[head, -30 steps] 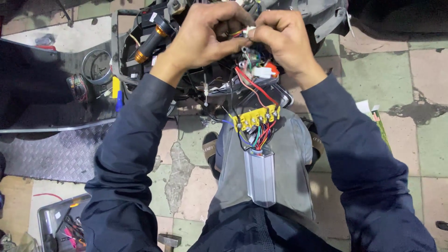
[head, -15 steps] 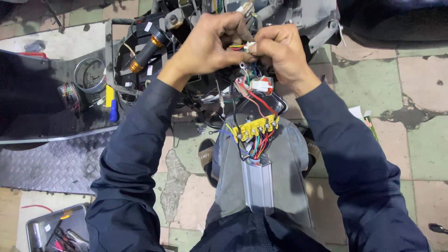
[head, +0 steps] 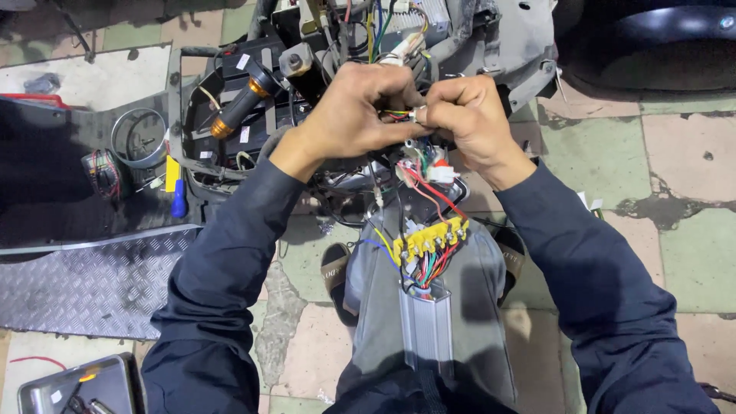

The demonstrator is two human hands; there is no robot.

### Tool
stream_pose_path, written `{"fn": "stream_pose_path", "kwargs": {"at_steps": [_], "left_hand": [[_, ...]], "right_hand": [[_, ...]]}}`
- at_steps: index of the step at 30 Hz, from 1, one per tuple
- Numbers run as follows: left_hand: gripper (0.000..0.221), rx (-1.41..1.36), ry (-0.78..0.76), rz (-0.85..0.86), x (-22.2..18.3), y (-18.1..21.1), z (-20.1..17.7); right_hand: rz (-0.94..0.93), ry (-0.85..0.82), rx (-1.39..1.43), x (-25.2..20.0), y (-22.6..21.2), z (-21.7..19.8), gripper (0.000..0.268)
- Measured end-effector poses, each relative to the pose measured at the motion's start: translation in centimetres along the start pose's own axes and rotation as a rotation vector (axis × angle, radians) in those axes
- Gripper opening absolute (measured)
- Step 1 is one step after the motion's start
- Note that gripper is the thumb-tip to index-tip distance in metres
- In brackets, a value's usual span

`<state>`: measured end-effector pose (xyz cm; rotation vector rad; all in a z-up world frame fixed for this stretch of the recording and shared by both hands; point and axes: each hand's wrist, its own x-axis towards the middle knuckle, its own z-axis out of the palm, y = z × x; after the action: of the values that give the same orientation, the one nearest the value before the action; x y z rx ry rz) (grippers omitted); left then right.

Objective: Connecting and securing electrical wires to a terminal block on a motorcycle using a screwdriver.

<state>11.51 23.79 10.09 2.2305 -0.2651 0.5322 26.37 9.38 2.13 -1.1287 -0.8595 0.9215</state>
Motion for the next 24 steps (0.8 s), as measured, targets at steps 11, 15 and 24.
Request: {"fn": "stream_pose_path", "kwargs": {"at_steps": [11, 15, 24], "left_hand": [[0.024, -0.196, -0.051, -0.022, 0.0, -2.7, -0.3], [0.029, -0.048, 0.083, 0.029, -1.0, -3.5, -0.6], [0.036, -0.032, 0.163, -0.059, -1.2, -1.0, -0.8]], "right_hand": [[-0.174, -0.064, 0.0, 1.3, 2.6, -0.7, 0.021], [-0.126, 0.041, 0.023, 0.4, 2.8, -4.1, 0.008], [-0.119, -0.136, 0.177, -2.4, 0.1, -5.8, 0.032]]}}
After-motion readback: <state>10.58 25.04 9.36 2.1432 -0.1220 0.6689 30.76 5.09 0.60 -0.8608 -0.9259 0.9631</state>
